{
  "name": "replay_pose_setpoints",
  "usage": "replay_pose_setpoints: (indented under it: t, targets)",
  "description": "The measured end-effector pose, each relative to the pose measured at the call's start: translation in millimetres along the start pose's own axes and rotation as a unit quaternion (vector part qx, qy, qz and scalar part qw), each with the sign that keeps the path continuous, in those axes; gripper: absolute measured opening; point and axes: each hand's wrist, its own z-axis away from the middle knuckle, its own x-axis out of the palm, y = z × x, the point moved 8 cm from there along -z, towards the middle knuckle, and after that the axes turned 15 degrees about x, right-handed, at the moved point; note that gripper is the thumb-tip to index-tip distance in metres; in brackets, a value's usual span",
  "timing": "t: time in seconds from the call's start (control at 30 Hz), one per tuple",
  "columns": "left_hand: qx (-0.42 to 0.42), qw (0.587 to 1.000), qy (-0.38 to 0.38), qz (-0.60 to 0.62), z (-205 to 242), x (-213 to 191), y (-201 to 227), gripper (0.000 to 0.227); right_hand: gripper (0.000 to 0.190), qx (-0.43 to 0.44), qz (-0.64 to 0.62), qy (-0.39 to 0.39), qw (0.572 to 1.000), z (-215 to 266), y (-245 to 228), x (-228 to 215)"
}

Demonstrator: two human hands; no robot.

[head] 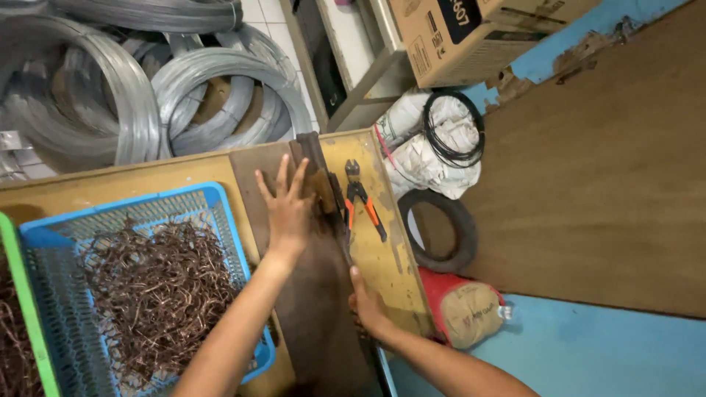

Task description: Manually processing small metal wire pieces using a table-mounted lever tool and a jig for alignment.

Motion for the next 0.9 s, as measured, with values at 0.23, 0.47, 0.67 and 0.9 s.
replay_pose_setpoints:
  t: [0.23, 0.47, 0.67, 0.9]
  targets:
    - [-0.017, 0.997, -0.008, 0.074, -6, -21, 12, 0.046, 0.078, -0.015, -0.009, 0.016, 1.0, -26, 8, 0]
    - [-0.013, 1.0, 0.013, 0.003, 2, -2, 6, 0.029, 0.076, -0.042, -0.03, -0.024, 0.998, -17, 2, 1]
    - [-0.005, 0.999, 0.031, -0.018, 1, -9, 11, 0.007, 0.079, -0.091, 0.021, -0.024, 0.995, -18, -2, 3]
    - [-0.026, 0.998, -0.01, -0.049, -3, -13, 14, 0.014, 0.089, -0.098, -0.001, 0.001, 0.995, -62, 17, 9]
